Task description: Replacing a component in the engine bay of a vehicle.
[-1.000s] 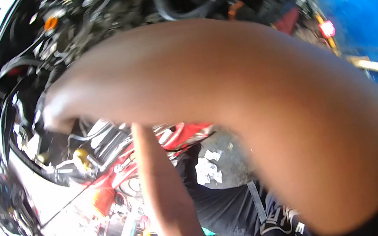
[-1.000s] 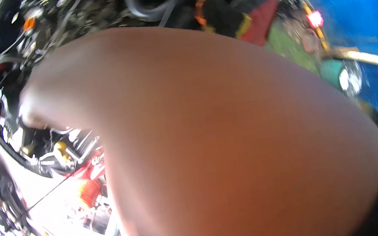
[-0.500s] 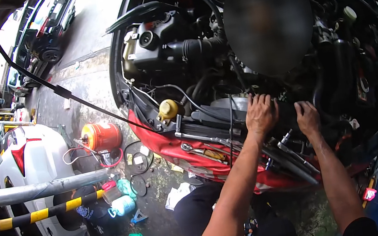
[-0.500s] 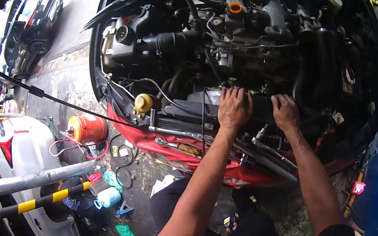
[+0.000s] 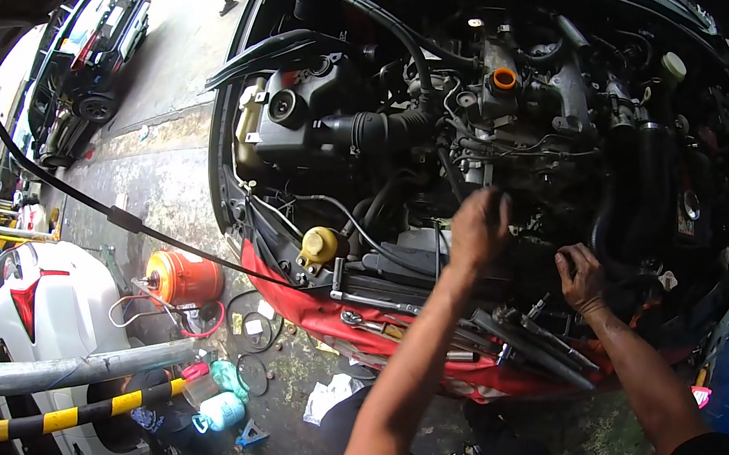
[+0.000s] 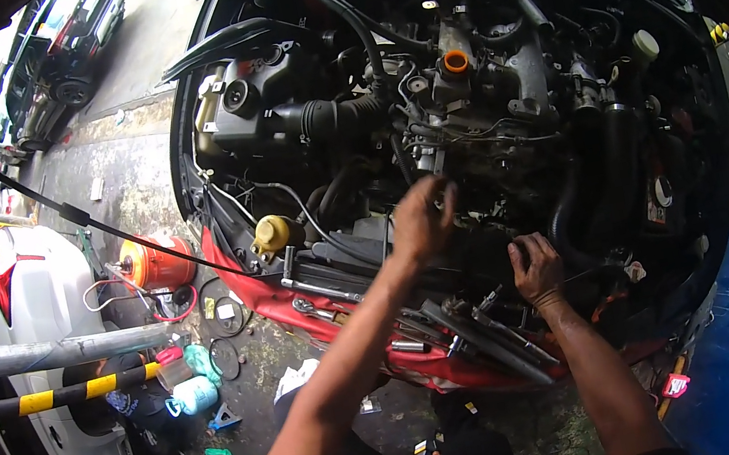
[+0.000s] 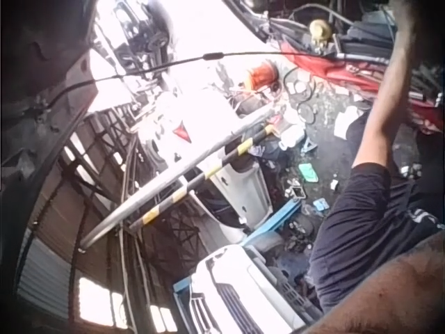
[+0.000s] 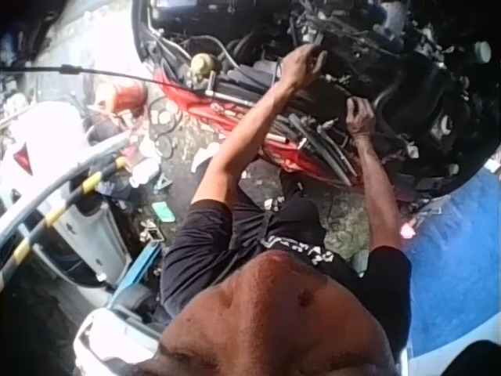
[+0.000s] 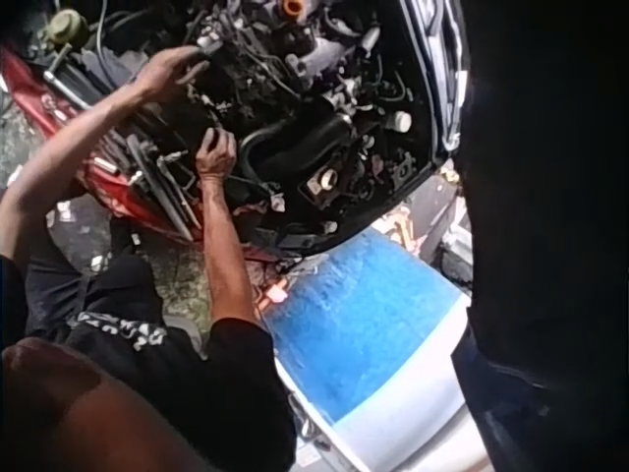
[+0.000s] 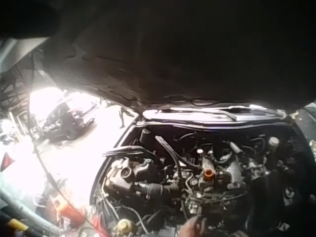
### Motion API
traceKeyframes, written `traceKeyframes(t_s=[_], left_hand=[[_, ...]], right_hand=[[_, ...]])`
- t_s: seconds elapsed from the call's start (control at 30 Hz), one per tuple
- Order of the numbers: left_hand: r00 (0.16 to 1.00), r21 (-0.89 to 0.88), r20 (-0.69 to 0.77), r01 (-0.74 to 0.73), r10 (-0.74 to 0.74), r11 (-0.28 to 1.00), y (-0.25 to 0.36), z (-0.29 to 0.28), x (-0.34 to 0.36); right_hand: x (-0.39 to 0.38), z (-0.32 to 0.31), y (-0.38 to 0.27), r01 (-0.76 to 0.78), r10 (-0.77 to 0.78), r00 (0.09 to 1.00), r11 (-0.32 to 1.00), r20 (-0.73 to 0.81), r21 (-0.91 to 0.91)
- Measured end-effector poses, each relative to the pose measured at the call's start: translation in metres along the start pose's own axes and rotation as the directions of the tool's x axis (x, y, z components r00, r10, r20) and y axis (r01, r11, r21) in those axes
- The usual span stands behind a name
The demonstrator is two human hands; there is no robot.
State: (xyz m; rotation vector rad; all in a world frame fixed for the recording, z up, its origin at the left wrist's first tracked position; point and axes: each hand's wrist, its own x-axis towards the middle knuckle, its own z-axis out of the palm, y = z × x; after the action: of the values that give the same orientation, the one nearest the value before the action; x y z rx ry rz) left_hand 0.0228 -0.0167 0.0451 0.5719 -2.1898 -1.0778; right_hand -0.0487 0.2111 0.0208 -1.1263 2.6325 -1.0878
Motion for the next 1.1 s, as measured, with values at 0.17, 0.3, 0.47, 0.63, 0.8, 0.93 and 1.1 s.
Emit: traceKeyframes(t_s=[0.17,0.3,0.47,0.63,0.8,0.93,1.1], left_hand=[[0.897,0.259,-0.384,-0.121,0.217,0.958,-0.067,-0.083,0.159],[0.898,0.445,-0.439,0.203,0.015,0.872,-0.134,-0.141,0.235],[0.929,0.539,-0.362,0.277,-0.078,0.796,-0.188,-0.143,0.27],[0.969,0.707,-0.237,0.218,-0.065,0.672,-0.203,-0.207,0.305],[0.969,0.568,-0.239,0.186,-0.057,0.802,-0.162,-0.172,0.258],[0.981,-0.041,-0.025,0.191,-0.192,0.981,-0.083,-0.133,0.129],[0.896,-0.396,0.141,0.441,-0.421,0.805,-0.041,-0.138,-0.043]], right_hand=[[-0.002,-0.002,0.002,-0.01,0.01,1.0,1.0,0.016,-0.004],[-0.001,0.002,-0.002,-0.024,0.024,1.0,0.999,0.019,0.025],[-0.004,-0.002,0.006,-0.085,0.084,0.996,0.996,0.013,0.018],[0.002,0.01,-0.012,-0.048,0.048,0.999,0.994,0.002,0.1],[0.002,0.004,-0.008,-0.108,0.107,0.994,0.993,0.019,0.055],[-0.007,-0.009,0.009,-0.07,0.069,0.997,0.997,-0.042,-0.015],[-0.001,0.006,-0.001,-0.097,0.097,0.993,0.995,-0.065,0.007]])
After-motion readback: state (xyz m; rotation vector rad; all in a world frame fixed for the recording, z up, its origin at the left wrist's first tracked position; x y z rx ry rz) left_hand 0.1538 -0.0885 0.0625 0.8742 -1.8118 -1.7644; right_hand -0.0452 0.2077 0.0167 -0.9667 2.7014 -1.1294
